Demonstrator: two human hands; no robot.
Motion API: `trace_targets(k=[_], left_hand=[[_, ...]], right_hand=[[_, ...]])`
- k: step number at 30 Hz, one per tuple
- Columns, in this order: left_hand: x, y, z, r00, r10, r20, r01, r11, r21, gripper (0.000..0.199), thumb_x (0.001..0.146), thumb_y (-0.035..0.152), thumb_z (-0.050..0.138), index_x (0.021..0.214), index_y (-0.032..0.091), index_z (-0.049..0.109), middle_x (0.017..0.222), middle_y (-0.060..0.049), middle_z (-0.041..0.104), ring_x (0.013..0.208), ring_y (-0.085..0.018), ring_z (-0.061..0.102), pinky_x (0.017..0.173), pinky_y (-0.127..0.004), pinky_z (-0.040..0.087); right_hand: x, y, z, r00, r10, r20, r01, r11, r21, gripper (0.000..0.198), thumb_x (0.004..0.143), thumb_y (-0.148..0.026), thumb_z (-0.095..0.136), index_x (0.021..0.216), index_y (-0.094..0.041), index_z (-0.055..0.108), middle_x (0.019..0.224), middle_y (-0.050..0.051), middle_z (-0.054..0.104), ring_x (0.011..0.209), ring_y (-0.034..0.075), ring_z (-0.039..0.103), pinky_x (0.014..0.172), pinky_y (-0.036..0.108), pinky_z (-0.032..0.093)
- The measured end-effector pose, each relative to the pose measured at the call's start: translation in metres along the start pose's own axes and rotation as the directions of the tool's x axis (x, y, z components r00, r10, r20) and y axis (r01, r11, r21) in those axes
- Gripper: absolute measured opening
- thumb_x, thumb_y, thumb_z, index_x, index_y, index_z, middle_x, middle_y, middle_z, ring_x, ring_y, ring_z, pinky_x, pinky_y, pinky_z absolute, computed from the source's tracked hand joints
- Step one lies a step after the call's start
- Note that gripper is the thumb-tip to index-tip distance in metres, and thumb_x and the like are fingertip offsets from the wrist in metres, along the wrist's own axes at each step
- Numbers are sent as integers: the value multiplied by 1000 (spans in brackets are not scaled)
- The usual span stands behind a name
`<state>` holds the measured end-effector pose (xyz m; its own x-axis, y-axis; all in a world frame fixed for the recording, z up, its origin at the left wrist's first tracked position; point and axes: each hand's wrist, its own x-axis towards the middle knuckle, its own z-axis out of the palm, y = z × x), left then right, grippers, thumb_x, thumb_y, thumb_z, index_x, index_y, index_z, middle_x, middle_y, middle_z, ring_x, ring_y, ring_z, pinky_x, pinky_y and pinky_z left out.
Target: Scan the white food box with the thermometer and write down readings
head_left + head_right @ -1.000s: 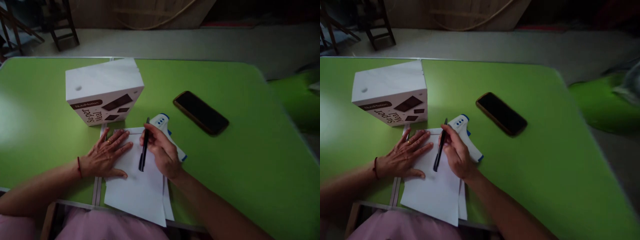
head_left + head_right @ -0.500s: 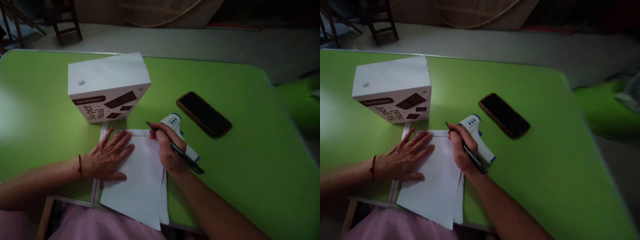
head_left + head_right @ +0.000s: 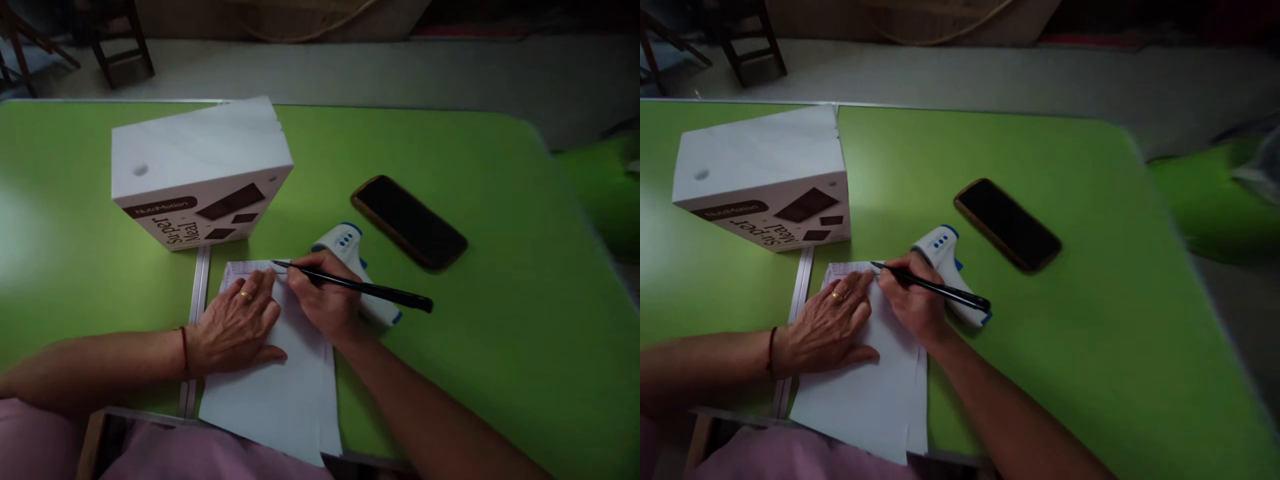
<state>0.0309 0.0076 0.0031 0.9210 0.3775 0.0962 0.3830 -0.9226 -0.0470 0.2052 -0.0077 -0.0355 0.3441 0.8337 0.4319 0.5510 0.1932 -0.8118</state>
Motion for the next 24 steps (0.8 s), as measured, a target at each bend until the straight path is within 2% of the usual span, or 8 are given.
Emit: trace_targets(k=[7,14,18,24], left_hand=[[0,-2,1,1000,3,-16,-3,1000,-5,81,80,73,57,121,4,52,140,-27,46,129,-37,45,100,-43,39],[2,0,-2,998,-1,64,2,1000,-3,77,83,72,53,123,5,52,142,-25,45,133,-36,41,102,-42,36],[2,0,-3,995,-8,101,10,1000,-17,75,85,71,51,123,6,52,144,-25,43,135,-36,38,105,-43,34],[1,1,-1,997,-12,79,13,1000,-5,76,85,72,51,124,7,52,144,-24,43,135,-36,39,105,-44,34]], right_hand=[[2,-1,-2,1000,-5,23,6,998,-61,11,80,-28,56,71,-21,57,59,-3,58,53,11,53,51,25,45],[2,-2,-1,998,-47,35,50,996,-67,8,81,-25,56,73,-22,57,61,-3,59,54,11,54,53,25,46],[3,-2,-1,998,-26,52,31,995,-97,10,81,-27,55,72,-22,57,61,-2,60,56,12,55,54,26,47],[3,-3,-1,997,-30,73,37,995,-90,10,81,-26,54,73,-22,56,61,-3,59,56,12,54,54,25,47]])
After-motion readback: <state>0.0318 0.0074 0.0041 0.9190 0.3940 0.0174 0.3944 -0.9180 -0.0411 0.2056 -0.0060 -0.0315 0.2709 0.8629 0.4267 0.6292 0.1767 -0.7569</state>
